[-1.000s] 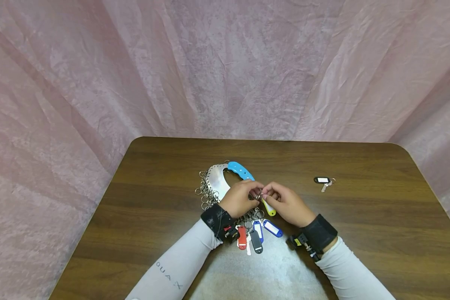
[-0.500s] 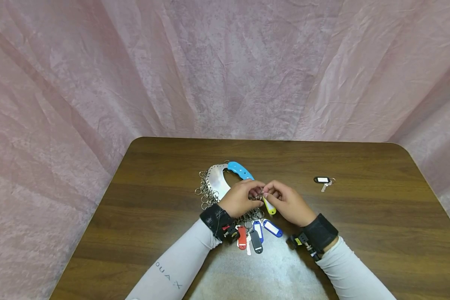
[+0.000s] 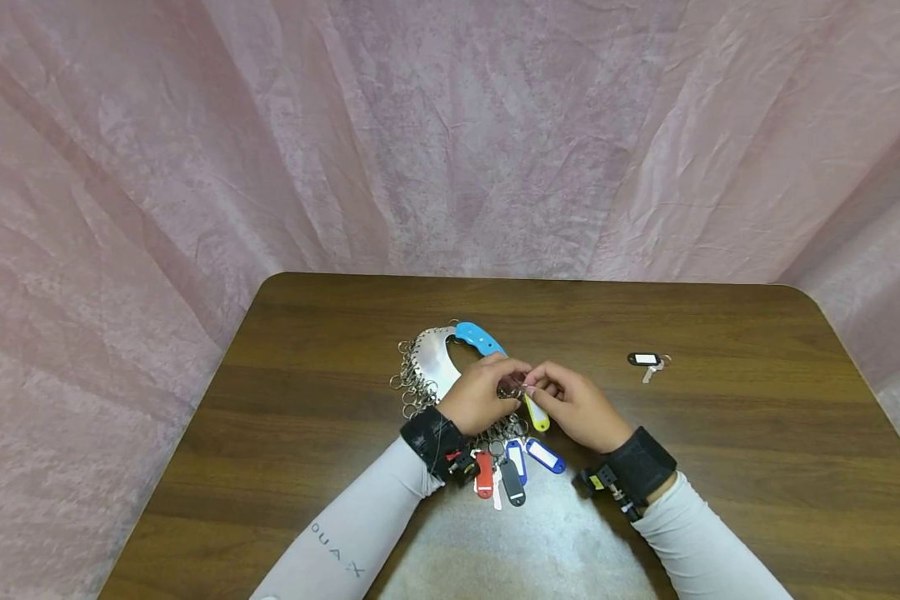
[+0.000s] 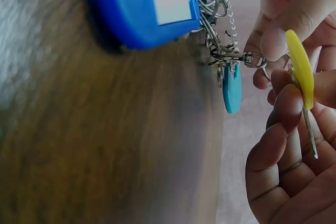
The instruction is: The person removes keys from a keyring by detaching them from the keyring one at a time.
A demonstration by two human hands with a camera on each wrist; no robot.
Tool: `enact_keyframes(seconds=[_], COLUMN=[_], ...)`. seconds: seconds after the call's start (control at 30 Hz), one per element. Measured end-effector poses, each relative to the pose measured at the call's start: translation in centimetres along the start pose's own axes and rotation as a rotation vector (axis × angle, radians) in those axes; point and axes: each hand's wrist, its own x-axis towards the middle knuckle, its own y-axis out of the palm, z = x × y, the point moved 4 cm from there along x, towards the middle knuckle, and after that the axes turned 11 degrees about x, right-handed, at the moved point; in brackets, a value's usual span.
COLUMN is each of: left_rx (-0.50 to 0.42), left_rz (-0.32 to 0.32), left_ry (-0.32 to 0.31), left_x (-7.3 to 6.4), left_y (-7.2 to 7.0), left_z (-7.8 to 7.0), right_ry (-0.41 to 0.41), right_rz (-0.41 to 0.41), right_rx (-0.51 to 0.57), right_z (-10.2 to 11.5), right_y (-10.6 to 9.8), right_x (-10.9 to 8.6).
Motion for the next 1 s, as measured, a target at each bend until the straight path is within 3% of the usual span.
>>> enact_keyframes(seconds=[0.27, 0.43, 0.6, 1.0], left_rx=[-0.042, -0.108, -0.103, -0.028], left_rz=[0.037, 0.055, 0.025, -0.075], left_ry=[0.02, -0.011, -0.063, -0.095], left_x=[0.01, 0.15, 0.15, -0.1], left_y=[0.09, 0.13, 0.19, -0.19], left_z=[-0.03, 0.22, 0.66, 0.82], right_ry=[0.007, -0.007, -0.019, -0.013], right_rz=[-0.004, -0.009, -0.007, -0.007], right_rx=[-0.023, -0.03, -0.028, -0.026], right_z=[0.26, 0.35, 0.4, 0.52], right_y=[-0.09, -0.26, -0.25, -0.04], right_x=[-0.07, -0.13, -0.16, -0.13])
